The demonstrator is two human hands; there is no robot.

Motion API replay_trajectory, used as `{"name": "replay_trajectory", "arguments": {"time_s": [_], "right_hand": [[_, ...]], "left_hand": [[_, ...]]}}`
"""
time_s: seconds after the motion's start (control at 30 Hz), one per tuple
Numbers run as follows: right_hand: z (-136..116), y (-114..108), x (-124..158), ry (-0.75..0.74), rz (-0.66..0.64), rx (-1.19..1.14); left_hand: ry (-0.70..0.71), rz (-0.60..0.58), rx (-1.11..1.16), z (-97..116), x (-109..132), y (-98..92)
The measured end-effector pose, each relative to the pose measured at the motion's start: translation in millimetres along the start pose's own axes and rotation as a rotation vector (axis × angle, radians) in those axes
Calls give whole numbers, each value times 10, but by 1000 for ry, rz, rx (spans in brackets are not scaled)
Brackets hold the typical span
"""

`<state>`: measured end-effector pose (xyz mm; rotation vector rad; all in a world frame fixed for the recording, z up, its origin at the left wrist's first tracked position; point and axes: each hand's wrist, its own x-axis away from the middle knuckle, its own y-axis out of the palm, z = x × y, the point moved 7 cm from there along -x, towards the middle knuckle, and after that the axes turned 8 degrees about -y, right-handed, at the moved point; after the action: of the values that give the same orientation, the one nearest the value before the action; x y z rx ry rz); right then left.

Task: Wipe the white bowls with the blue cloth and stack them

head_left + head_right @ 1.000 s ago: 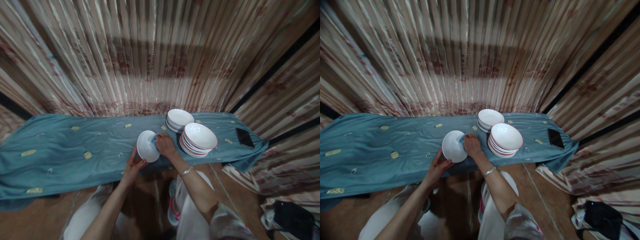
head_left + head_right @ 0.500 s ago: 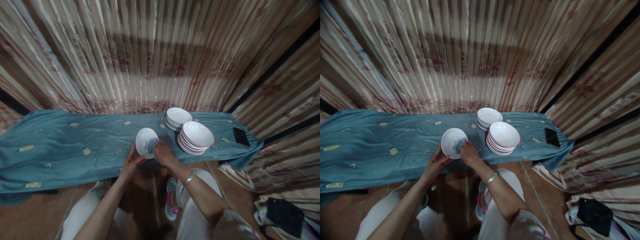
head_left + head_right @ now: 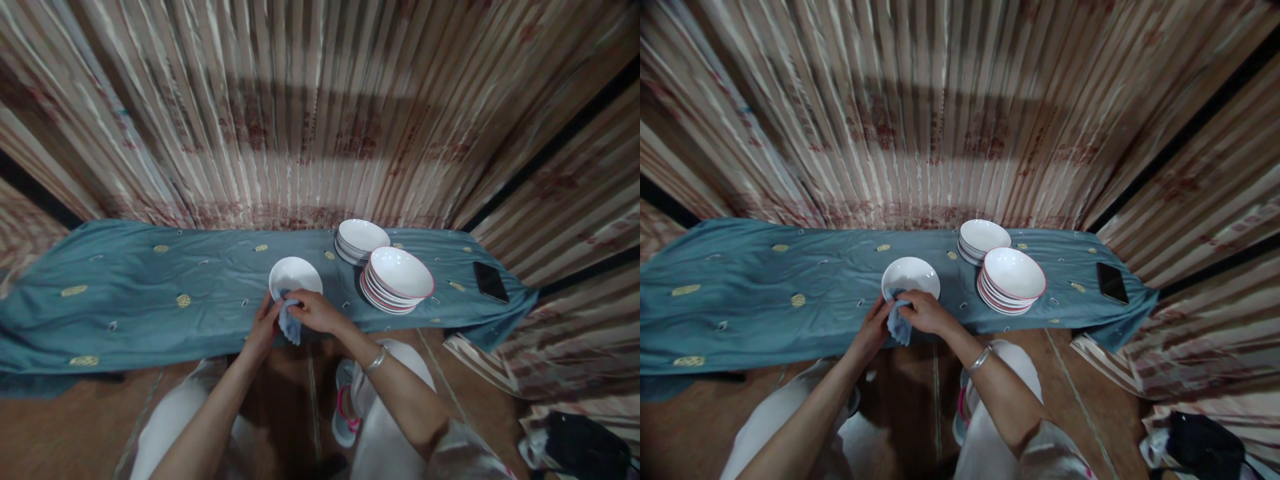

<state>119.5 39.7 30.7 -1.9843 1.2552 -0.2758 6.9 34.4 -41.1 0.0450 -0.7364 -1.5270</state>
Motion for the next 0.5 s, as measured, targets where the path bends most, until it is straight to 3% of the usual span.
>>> {"name": "replay_trajectory", "arguments": {"time_s": [0.13, 0.23, 0.5], "right_hand": [[21, 31, -86, 36, 71, -74], [31, -13, -146, 71, 131, -91], [38, -133, -201, 142, 213, -98]], "left_hand": [[135, 50, -80, 116, 12, -24], [206, 18, -236, 194, 62, 33], [42, -67, -140, -23, 22, 57]]}}
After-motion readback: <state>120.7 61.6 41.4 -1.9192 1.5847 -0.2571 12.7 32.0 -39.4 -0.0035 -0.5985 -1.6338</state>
